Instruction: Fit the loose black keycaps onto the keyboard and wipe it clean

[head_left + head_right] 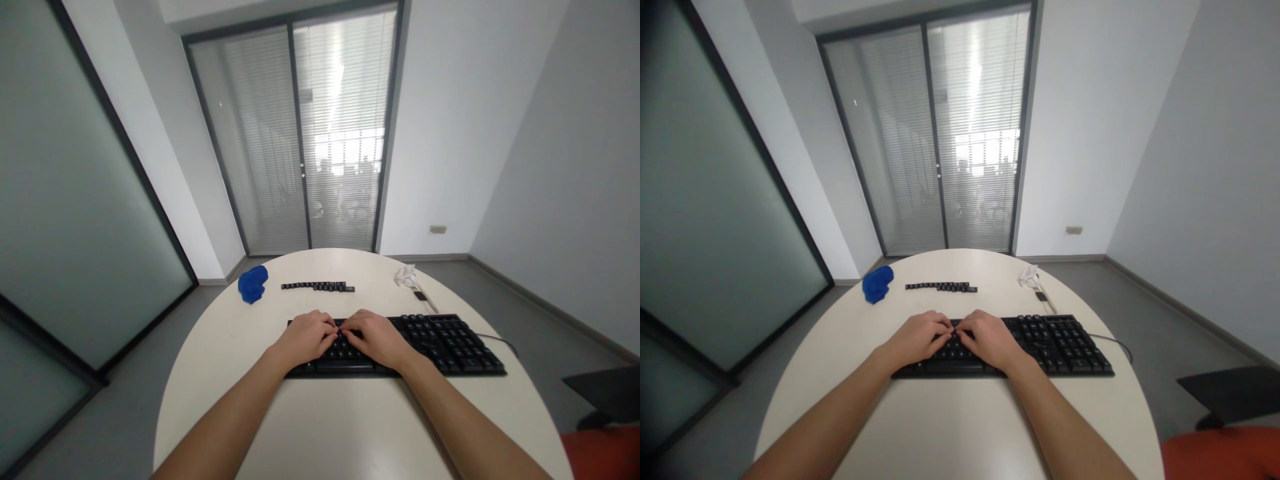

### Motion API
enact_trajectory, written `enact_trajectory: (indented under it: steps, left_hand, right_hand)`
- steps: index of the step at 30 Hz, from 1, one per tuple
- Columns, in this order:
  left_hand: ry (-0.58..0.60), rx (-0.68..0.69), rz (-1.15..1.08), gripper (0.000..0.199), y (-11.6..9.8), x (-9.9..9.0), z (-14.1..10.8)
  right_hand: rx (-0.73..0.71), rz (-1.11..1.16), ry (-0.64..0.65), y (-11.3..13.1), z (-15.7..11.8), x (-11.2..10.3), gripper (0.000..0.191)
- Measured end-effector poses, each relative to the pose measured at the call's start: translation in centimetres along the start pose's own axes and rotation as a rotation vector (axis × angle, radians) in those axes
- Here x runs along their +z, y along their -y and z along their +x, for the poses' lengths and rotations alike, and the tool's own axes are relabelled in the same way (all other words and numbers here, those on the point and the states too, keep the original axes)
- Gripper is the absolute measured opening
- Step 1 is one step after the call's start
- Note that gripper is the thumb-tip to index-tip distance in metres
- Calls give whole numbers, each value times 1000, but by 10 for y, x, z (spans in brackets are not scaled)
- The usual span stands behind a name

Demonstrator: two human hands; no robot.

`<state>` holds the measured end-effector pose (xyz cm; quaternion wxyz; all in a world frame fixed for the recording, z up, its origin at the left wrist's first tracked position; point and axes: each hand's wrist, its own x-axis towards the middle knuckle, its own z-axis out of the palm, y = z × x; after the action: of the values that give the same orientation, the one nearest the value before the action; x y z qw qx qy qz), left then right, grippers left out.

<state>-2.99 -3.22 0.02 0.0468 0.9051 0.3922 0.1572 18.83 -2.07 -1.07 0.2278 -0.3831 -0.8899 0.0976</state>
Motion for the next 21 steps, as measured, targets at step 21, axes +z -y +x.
enact_trajectory:
  steps: [21]
  left_hand:
    - [7,-255,-10,62,22,13,-11]
  right_hand:
    - [165,-340,23,-21,88,13,25]
